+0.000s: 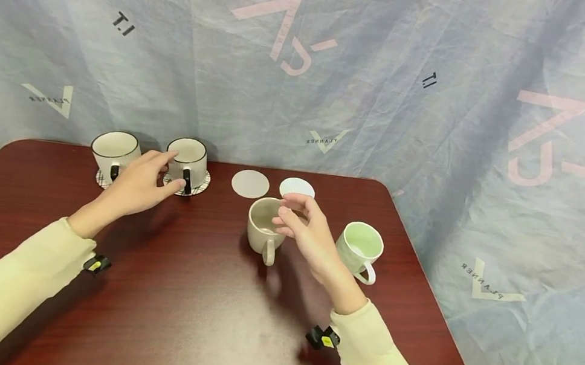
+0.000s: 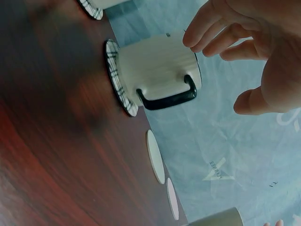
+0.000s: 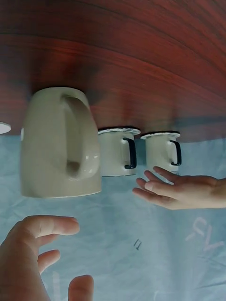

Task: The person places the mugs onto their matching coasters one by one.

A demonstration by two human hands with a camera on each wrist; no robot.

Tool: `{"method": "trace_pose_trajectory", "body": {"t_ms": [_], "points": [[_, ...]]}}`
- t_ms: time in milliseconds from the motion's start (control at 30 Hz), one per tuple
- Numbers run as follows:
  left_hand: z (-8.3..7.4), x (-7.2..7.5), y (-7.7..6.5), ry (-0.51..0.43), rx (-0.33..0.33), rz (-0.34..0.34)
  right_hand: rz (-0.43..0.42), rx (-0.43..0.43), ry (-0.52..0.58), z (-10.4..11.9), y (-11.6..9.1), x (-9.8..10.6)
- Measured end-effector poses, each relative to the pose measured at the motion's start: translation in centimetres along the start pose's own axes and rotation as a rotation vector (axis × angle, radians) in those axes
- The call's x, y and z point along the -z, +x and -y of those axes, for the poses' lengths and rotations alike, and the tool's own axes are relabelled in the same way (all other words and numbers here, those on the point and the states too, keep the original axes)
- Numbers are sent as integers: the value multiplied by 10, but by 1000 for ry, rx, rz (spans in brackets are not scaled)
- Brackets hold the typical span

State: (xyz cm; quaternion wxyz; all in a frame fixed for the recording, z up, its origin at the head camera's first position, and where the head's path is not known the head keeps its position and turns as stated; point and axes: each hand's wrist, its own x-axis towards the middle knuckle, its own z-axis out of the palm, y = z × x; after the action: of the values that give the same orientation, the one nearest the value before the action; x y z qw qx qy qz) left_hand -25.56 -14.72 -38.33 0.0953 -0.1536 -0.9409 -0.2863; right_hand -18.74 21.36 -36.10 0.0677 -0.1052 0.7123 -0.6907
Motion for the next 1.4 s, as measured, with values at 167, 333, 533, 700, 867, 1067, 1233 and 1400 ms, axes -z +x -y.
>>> {"method": "trace_pose_trajectory", "body": {"t_ms": [167,333,533,700,867,1067,1233,1400], "points": [[-6,-6,4,-20,-26,-14,-3,-6,-15,-1,-2,8],[-12,-13,6,-19,-49,5,-6,-23,-40,-1,-4,14],[-17,-16,8,-22,-47,36,2,-32,-45,-2,-5,16],[-24,-19,13,-30,-69,60,-13,-42,-61,-3,-8,20],[-32,-25,19,-41,-99,67,-25,-48,-99,-5,-13,25],[-40,-31,27,-35,-147,70,-22,-63,-121,-7,-16,30],[-44,-34,33,-47,-175,71,-24,-69,-133,-9,-19,32],[-43,-40,39,-56,-173,95,-20,-66,-143,-11,-21,35]]}}
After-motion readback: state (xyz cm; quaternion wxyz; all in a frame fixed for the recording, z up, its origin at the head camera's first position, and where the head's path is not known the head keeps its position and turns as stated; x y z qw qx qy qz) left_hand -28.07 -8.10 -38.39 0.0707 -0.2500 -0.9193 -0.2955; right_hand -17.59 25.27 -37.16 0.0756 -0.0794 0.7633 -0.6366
